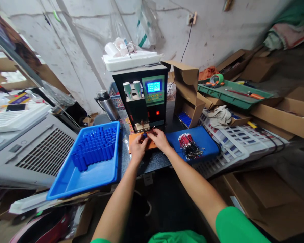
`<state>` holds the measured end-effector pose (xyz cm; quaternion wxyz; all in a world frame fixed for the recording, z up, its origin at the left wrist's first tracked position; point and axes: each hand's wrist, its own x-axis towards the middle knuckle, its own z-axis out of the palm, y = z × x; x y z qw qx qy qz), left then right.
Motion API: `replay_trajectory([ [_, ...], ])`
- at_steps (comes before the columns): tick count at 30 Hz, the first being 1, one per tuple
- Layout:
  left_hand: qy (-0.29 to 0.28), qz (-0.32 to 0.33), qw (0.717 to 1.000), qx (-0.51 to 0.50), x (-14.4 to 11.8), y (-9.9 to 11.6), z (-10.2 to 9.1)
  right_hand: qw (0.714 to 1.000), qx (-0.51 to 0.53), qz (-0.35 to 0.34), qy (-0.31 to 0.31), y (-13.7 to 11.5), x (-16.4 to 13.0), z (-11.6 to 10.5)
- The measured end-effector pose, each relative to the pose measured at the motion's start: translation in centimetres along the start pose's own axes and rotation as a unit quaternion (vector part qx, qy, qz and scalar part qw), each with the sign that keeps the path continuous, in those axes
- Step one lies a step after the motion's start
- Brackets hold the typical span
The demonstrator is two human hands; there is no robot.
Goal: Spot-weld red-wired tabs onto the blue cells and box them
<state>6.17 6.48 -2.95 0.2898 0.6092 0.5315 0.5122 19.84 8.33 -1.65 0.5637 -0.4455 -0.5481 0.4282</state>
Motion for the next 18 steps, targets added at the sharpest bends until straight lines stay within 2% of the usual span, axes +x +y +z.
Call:
replay_trajectory([
  [4,0.008,0.005,1.000,0.003,0.0,-0.2,0.1,0.999,-0.046,-0.006,-0.013,0.1,-0.5,-0.3],
  [11,-0.003,0.010,1.000,0.010,0.0,0.5,0.1,0.999,-0.035,-0.003,-0.015,0.5,-0.7,-0.5],
  [13,-0.007,0.014,1.000,-0.009,-0.2,0.8,-0.3,0.999,-0.031,0.003,-0.015,0.5,-0.8,-0.6],
  [15,0.013,0.013,1.000,-0.019,-0.7,0.8,-1.1,1.000,-0.024,0.008,-0.013,0.3,-0.8,-0.7],
  [18,0.036,0.033,0.999,0.019,-2.3,0.6,-2.4,1.000,-0.014,0.013,-0.008,0.1,-0.9,-0.7],
])
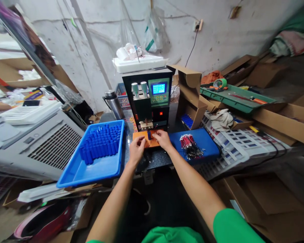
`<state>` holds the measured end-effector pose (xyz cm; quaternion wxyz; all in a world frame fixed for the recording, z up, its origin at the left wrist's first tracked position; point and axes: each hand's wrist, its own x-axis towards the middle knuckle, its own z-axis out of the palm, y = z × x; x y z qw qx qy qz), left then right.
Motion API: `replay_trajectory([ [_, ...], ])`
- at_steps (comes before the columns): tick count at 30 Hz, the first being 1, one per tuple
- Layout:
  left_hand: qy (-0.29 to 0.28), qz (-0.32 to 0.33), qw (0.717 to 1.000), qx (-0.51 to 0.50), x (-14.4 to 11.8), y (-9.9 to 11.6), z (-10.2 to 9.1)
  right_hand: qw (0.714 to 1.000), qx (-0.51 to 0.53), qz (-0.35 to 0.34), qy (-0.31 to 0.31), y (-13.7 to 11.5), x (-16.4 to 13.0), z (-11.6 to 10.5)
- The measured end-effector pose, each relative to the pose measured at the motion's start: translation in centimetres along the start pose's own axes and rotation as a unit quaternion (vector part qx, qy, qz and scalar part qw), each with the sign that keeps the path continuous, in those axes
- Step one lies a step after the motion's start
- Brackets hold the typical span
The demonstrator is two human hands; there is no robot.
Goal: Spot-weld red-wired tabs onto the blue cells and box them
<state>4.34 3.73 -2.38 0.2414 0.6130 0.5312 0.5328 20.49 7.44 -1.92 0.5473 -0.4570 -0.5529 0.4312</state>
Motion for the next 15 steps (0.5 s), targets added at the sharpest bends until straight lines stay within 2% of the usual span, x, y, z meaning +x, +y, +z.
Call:
replay_trajectory([
  [3,-0.032,0.082,0.994,0.072,-1.6,-0.1,-0.8,1.000,0.010,0.011,0.004,-0.1,0.0,0.0],
  [6,-0.045,0.135,0.982,0.122,-2.3,0.2,-0.4,0.999,0.027,0.018,0.004,0.1,0.1,0.1],
  [11,-0.036,0.122,0.981,0.148,-1.7,0.6,0.8,0.999,0.050,0.019,-0.007,0.3,0.1,-0.2],
  [15,-0.050,0.097,0.982,0.152,-1.2,0.7,0.7,0.997,0.031,-0.013,-0.076,0.1,-0.2,-0.5],
])
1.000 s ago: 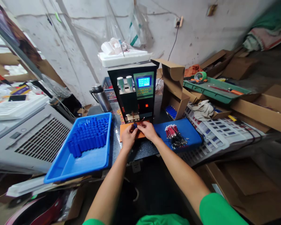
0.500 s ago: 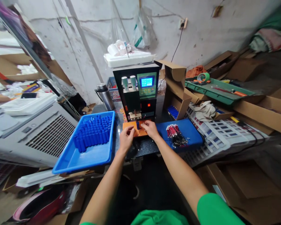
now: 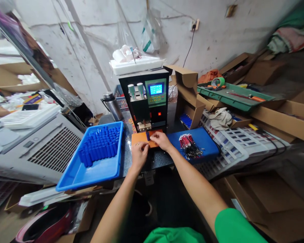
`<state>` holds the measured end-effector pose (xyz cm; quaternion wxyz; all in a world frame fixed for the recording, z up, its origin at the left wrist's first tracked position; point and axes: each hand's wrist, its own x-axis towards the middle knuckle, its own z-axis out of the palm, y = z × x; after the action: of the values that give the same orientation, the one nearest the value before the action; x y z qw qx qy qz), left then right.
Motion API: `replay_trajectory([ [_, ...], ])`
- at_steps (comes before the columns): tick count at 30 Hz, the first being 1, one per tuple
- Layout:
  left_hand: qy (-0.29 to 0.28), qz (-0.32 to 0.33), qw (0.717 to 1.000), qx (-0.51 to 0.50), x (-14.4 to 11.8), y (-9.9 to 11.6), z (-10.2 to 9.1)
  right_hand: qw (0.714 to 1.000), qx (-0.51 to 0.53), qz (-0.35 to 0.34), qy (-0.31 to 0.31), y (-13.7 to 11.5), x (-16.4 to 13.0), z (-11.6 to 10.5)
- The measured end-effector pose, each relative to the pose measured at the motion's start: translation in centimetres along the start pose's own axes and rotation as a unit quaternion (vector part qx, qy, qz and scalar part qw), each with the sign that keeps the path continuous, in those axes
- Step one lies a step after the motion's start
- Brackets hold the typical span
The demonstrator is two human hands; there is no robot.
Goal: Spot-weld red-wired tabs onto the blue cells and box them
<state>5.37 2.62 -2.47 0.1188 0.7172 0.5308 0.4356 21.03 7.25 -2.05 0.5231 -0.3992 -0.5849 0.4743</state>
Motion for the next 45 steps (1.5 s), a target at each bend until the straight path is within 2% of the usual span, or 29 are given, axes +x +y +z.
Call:
replay_trajectory([
  [4,-0.009,-0.035,0.999,0.006,0.4,-0.2,0.0,0.997,-0.023,-0.018,-0.065,0.0,-0.2,-0.2],
  [9,-0.030,-0.050,0.998,-0.017,1.0,-0.2,0.4,0.996,-0.018,-0.011,-0.083,0.1,-0.2,-0.3],
  [13,-0.008,-0.026,0.999,-0.034,0.7,-0.2,0.5,0.998,0.009,-0.007,-0.059,0.1,-0.1,-0.6],
  [16,0.019,0.033,0.999,-0.004,0.5,-0.5,0.3,0.998,0.061,0.021,-0.017,0.1,0.0,-0.8],
  [19,-0.037,0.085,0.995,0.039,0.9,-0.9,0.4,0.993,0.109,0.052,0.007,-0.1,0.0,-0.9],
  [21,-0.073,0.094,0.992,0.051,1.4,-1.2,0.6,0.990,0.127,0.063,0.015,-0.3,0.0,-0.9],
  [27,-0.072,0.057,0.996,0.009,1.9,-1.7,1.3,0.983,0.156,0.082,0.048,-1.0,0.1,-0.7],
  [33,-0.041,-0.038,0.992,-0.110,2.2,-1.0,1.3,0.980,0.165,0.090,0.067,-1.1,0.4,-0.6],
  [39,-0.039,-0.058,0.992,-0.101,3.9,-0.5,1.1,0.984,0.136,0.081,0.085,-0.5,0.8,-0.4],
  [45,-0.043,-0.090,0.987,-0.126,3.6,-1.2,1.8,0.983,0.132,0.079,0.097,-0.4,0.9,-0.3],
])
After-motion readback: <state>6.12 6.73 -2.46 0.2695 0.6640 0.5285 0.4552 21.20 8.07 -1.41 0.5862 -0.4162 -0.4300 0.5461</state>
